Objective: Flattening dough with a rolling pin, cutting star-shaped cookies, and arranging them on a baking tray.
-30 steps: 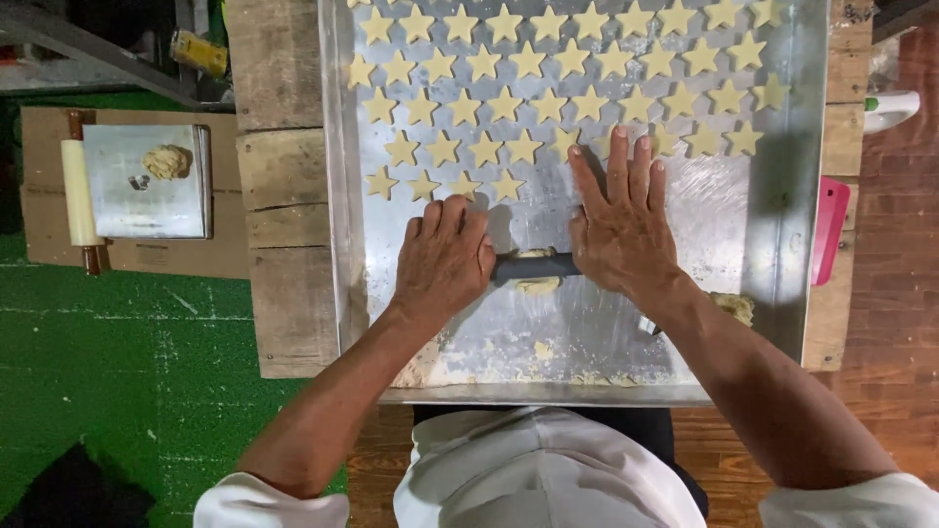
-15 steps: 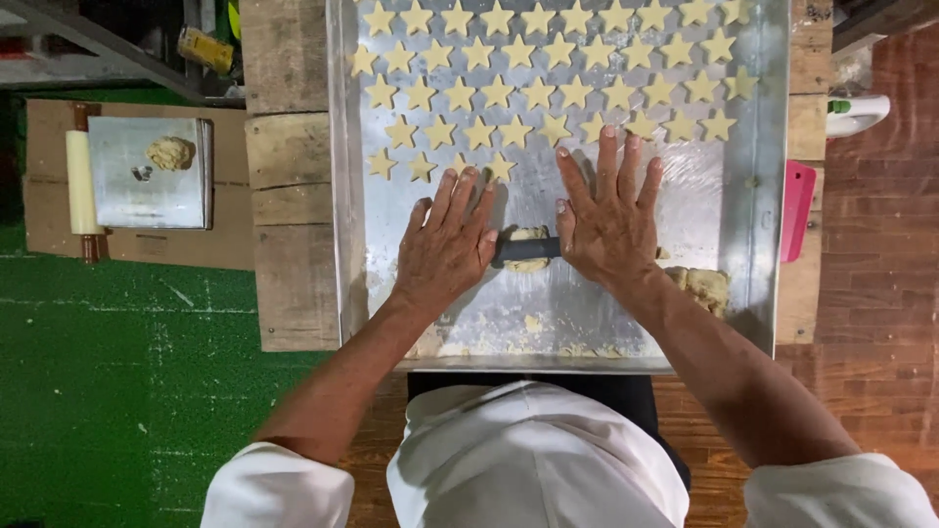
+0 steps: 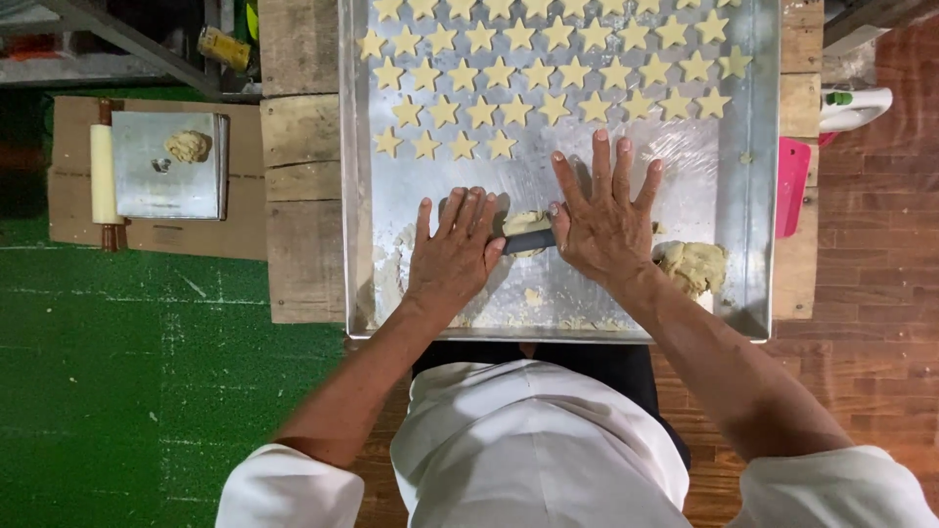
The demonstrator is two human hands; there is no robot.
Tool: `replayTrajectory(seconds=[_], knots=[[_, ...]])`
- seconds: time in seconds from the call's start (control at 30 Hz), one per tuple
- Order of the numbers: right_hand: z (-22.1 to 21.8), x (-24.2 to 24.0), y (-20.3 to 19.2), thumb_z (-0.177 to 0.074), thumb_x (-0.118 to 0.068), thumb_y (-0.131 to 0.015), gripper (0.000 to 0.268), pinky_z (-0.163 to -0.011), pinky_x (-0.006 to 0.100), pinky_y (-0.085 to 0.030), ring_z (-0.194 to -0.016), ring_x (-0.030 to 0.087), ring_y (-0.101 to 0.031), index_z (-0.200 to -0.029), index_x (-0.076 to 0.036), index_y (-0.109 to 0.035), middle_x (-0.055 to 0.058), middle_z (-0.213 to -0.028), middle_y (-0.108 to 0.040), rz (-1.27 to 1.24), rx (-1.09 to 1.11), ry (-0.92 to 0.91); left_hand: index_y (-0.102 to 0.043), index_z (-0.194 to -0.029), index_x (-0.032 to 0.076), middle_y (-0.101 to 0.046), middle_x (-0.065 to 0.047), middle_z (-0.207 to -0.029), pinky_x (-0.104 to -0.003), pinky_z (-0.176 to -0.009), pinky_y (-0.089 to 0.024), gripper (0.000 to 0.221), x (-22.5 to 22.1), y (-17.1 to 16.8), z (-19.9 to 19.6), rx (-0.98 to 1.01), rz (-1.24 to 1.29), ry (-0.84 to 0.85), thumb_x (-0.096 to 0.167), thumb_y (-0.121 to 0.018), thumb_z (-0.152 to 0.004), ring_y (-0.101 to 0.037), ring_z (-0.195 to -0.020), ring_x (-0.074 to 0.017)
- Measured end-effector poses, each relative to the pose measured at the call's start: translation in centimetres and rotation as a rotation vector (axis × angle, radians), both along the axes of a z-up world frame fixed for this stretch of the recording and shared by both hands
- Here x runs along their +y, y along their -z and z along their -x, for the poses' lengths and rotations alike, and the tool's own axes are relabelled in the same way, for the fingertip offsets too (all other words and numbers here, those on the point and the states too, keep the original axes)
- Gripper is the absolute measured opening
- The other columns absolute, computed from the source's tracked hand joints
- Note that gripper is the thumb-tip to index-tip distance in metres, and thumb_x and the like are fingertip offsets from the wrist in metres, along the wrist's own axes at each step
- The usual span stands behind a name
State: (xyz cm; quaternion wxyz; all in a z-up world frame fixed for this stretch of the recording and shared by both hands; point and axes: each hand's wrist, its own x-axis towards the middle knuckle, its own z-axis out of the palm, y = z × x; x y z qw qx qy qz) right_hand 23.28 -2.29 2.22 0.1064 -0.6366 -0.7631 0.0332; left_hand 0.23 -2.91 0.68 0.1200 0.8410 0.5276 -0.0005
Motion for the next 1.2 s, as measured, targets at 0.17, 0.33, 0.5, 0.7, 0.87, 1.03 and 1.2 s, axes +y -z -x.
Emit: replayTrajectory(seconds=[0.17, 0.33, 0.5, 0.7, 0.87, 1.03, 1.2], knots=[[0.1, -2.0, -0.6, -0.107, -0.044, -0.029, 0.061, -0.116, 0.073, 0.006, -0.157, 0.048, -0.006, -0.166, -0.026, -0.031, 0.026, -0.172, -0.015, 0.104, -0.007, 0.037, -0.026, -0.163, 0.016, -0.034, -0.017, -0.164, -0.060, -0.123, 0.000, 0.063, -2.1, -1.6, -0.3, 0.011, 0.028, -0.002, 0.051, -0.022, -0.111, -0.025, -0.155, -0.0341], [0.4, -2.1, -2.5, -0.106, -0.047, -0.022, 0.064, -0.121, 0.069, -0.004, -0.157, 0.046, -0.009, -0.167, -0.029, -0.020, 0.026, -0.171, -0.011, 0.315, -0.072, 0.084, -0.018, -0.165, 0.015, -0.022, -0.019, -0.169, -0.064, -0.121, 0.006, 0.064, -2.0, -2.9, -0.9, 0.047, 0.185, -0.028, 0.049, -0.018, -0.110, -0.015, -0.157, -0.0369], [0.7, 0.5, -3.3, -0.106, -0.044, -0.019, 0.066, -0.123, 0.067, -0.007, -0.157, 0.047, -0.006, -0.168, -0.024, -0.015, 0.027, -0.170, -0.009, 0.365, -0.109, 0.067, -0.023, -0.165, 0.021, -0.022, -0.015, -0.170, -0.062, -0.123, 0.002, 0.058, 0.0, -2.2, -1.0, -0.006, 0.002, -0.074, 0.045, -0.022, -0.112, -0.010, -0.158, -0.0350], [0.6, 2.6, -3.1, -0.105, -0.040, -0.020, 0.066, -0.124, 0.066, -0.009, -0.156, 0.049, -0.006, -0.169, -0.019, -0.017, 0.028, -0.171, -0.007, 0.329, -0.036, 0.068, -0.016, -0.167, 0.032, -0.005, -0.008, -0.174, -0.058, -0.124, 0.004, 0.058, 2.7, -0.1, -1.0, -0.042, -0.093, -0.092, 0.036, -0.026, -0.110, -0.002, -0.160, -0.0324], [0.3, 3.7, -2.2, -0.107, -0.034, -0.025, 0.064, -0.122, 0.069, -0.012, -0.154, 0.052, -0.008, -0.169, -0.017, -0.017, 0.030, -0.169, -0.008, 0.230, -0.007, 0.042, -0.014, -0.167, 0.033, -0.002, -0.009, -0.174, -0.058, -0.124, 0.006, 0.061, 4.4, -0.9, -1.1, -0.008, -0.019, -0.088, 0.034, -0.031, -0.109, 0.000, -0.160, -0.0346], [-0.6, 5.0, 0.0, -0.105, -0.030, -0.051, 0.071, -0.120, 0.069, -0.028, -0.152, 0.053, -0.024, -0.168, -0.012, -0.026, 0.030, -0.167, -0.020, -0.027, -0.155, -0.026, -0.014, -0.167, 0.030, -0.008, -0.005, -0.175, -0.059, -0.132, -0.014, 0.069, 5.4, -0.4, -0.8, 0.039, -0.197, -0.049, 0.032, -0.053, -0.111, -0.007, -0.163, -0.0314], [-0.3, 6.0, -0.4, -0.106, -0.027, -0.051, 0.072, -0.124, 0.069, -0.020, -0.154, 0.052, -0.014, -0.170, -0.013, -0.021, 0.028, -0.168, -0.013, 0.048, -0.110, 0.028, -0.013, -0.168, 0.024, -0.006, -0.008, -0.174, -0.058, -0.132, -0.013, 0.066, 7.0, -1.3, -0.9, 0.037, -0.163, -0.050, 0.021, -0.049, -0.112, -0.003, -0.161, -0.0347]])
